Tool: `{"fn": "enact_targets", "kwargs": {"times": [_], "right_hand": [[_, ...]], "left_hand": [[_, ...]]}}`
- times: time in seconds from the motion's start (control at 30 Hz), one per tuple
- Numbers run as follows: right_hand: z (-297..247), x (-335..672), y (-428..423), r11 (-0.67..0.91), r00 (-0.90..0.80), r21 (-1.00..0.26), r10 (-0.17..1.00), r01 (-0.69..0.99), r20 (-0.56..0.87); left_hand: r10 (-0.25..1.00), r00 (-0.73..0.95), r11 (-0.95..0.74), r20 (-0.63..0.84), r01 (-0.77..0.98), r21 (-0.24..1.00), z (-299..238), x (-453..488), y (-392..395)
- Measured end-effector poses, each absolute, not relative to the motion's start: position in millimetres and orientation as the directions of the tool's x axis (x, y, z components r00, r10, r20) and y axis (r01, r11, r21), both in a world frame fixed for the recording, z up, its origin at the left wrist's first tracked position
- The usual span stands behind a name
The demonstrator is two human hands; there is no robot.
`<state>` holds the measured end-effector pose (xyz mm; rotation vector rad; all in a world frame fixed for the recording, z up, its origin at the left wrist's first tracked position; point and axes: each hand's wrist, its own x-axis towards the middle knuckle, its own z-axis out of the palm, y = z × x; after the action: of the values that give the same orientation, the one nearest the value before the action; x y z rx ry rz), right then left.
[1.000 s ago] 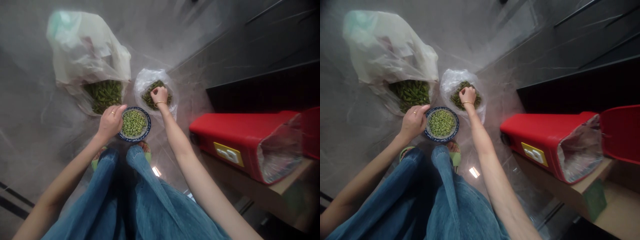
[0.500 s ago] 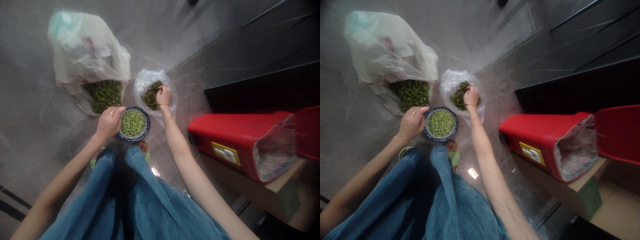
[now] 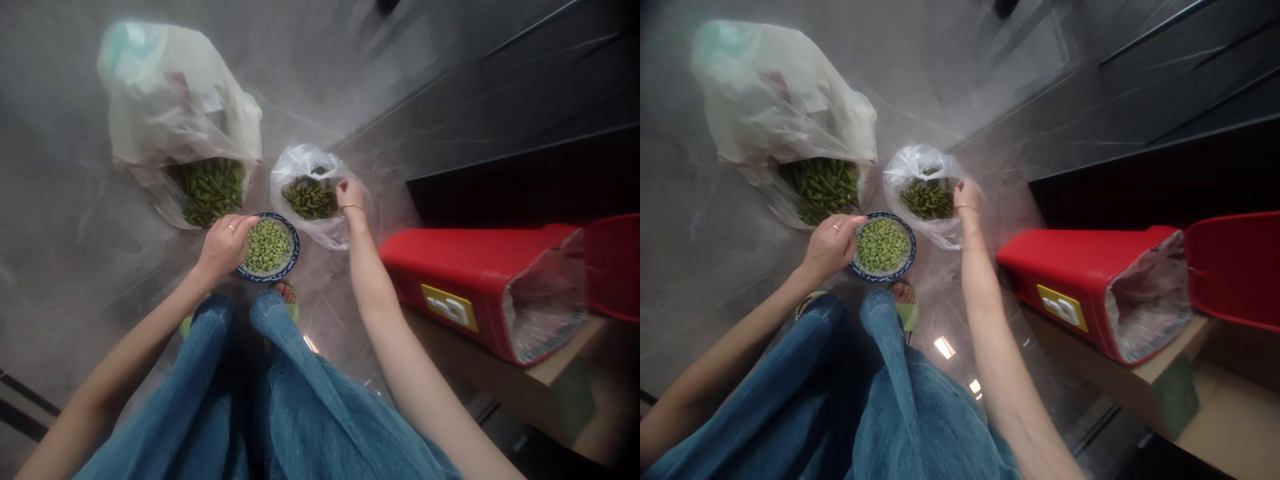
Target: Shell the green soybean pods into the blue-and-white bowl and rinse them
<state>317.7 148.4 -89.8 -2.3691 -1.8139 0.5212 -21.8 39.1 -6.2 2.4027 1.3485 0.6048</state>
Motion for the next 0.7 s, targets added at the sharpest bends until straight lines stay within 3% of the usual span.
{"fn": "enact_targets", "kwargs": {"times": [0.07, 0.17, 0.27, 0.37, 0.47, 0.6, 0.7], "right_hand": [[-82.1, 311.6, 140.5, -0.323, 0.301, -0.419, 0.946, 0.849, -0.12], [-67.6, 293.3, 123.2, -0.288, 0.419, -0.744, 0.908, 0.603, -0.012], [-49.2, 262.6, 99.4, -0.264, 0.474, -0.936, 0.871, 0.233, -0.128], [-25.3, 222.9, 70.3, -0.39, 0.317, -0.901, 0.845, -0.188, -0.432], [-2.0, 184.0, 41.5, -0.505, 0.045, -0.743, 0.814, -0.44, -0.579], [9.9, 149.0, 15.3, -0.583, -0.082, -0.622, 0.761, -0.523, -0.643], [1.9, 137.9, 4.6, -0.65, -0.09, -0.612, 0.715, -0.449, -0.694]], "left_hand": [[0.858, 0.469, -0.509, 0.208, 0.725, 0.464, -7.1, -22.2, 38.0], [0.867, 0.453, -0.494, 0.209, 0.723, 0.484, -9.4, -21.9, 37.3], [0.886, 0.421, -0.454, 0.192, 0.71, 0.538, -9.8, -19.1, 37.3], [0.919, 0.365, -0.366, 0.151, 0.643, 0.672, -5.6, -13.8, 36.4], [0.941, 0.33, -0.241, 0.078, 0.49, 0.838, 1.5, -7.6, 33.6], [0.907, 0.419, -0.196, 0.036, 0.345, 0.918, 5.3, -3.9, 27.4], [0.872, 0.485, -0.317, 0.068, 0.453, 0.834, -1.6, -7.2, 22.1]]}}
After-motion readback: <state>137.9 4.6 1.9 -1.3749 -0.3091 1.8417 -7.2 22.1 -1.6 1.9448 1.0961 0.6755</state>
